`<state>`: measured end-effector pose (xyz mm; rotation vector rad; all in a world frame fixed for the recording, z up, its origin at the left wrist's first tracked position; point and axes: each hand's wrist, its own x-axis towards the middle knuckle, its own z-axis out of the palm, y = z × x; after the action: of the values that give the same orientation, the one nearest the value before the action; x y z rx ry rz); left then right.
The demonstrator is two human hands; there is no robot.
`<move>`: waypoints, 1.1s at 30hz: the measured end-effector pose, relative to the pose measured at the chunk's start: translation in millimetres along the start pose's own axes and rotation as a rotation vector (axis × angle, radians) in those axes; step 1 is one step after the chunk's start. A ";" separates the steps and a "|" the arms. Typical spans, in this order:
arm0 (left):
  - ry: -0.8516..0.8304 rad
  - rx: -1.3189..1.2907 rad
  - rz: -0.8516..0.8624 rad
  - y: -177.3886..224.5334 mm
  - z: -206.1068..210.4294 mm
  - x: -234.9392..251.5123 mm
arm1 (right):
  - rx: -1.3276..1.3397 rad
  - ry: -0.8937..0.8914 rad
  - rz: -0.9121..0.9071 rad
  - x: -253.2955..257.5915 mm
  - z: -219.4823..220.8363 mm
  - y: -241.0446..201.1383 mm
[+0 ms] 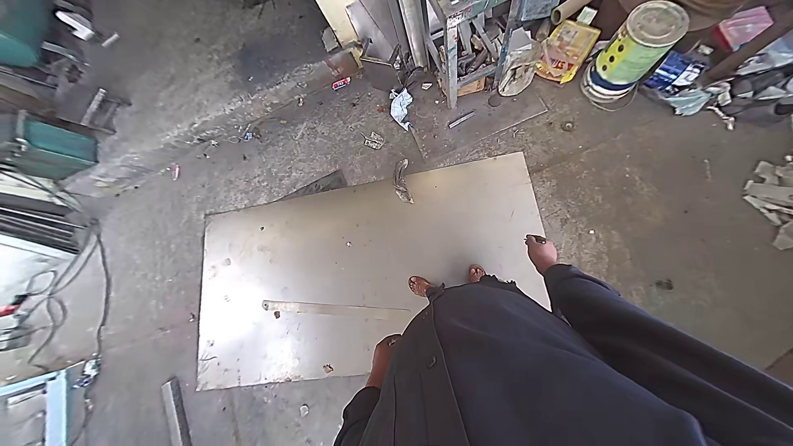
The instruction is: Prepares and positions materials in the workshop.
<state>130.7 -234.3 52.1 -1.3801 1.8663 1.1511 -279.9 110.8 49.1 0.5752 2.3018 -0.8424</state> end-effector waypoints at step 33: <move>0.006 -0.006 -0.011 -10.7 4.0 3.8 | -0.006 -0.037 -0.015 3.2 5.1 -0.7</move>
<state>139.4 -233.9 43.7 -1.3962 1.8589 1.1492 -280.5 107.4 44.1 0.5365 2.2767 -0.8460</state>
